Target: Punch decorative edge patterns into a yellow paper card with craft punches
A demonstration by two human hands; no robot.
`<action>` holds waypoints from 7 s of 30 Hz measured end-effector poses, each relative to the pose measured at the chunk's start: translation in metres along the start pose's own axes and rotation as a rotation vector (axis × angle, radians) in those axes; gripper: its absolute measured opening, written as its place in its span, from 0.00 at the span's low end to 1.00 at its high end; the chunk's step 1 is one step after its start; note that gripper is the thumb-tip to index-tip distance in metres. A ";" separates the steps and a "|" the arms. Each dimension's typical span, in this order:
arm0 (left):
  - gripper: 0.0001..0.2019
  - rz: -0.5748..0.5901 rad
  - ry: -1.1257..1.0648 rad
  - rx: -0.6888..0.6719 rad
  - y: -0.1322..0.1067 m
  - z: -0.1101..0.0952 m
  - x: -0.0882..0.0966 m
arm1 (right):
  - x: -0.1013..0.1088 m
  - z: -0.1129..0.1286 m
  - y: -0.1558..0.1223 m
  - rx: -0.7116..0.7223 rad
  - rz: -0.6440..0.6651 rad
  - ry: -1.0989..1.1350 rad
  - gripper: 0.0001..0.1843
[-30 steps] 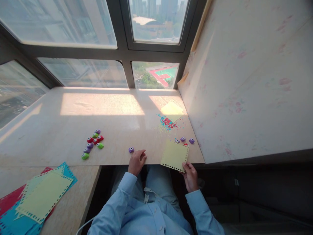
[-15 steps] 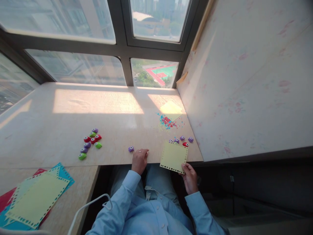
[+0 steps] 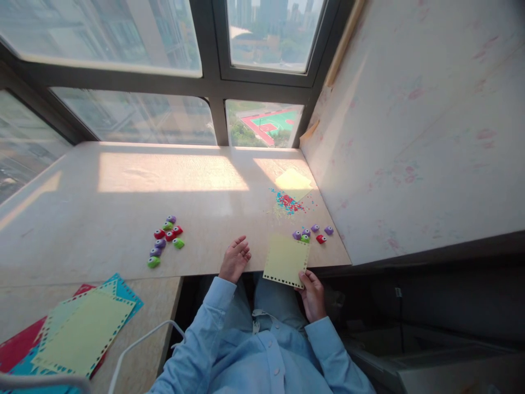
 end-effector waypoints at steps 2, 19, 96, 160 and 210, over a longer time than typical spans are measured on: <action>0.16 0.001 -0.047 0.014 -0.002 0.001 0.002 | -0.005 0.000 -0.001 0.003 0.016 -0.017 0.21; 0.13 -0.022 -0.099 0.068 -0.034 -0.003 0.015 | -0.050 -0.006 0.009 0.010 0.045 -0.048 0.22; 0.17 -0.052 1.074 -0.573 0.003 -0.052 0.028 | -0.125 0.028 0.114 0.220 0.366 -0.437 0.15; 0.10 0.027 1.498 -0.891 -0.003 -0.050 0.021 | -0.117 0.019 0.105 0.309 0.323 -0.571 0.21; 0.08 0.079 1.510 -0.779 -0.019 -0.053 0.014 | -0.104 0.034 0.084 0.293 0.234 -0.806 0.18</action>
Point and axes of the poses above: each hand's wrist, its own y-axis towards the middle knuckle, its own x-axis out of the back of the hand, z = x × y, the point moved 8 cm from there along y, towards the middle knuckle, and after that the axes turned 4 degrees about z, right-handed, at the moved point
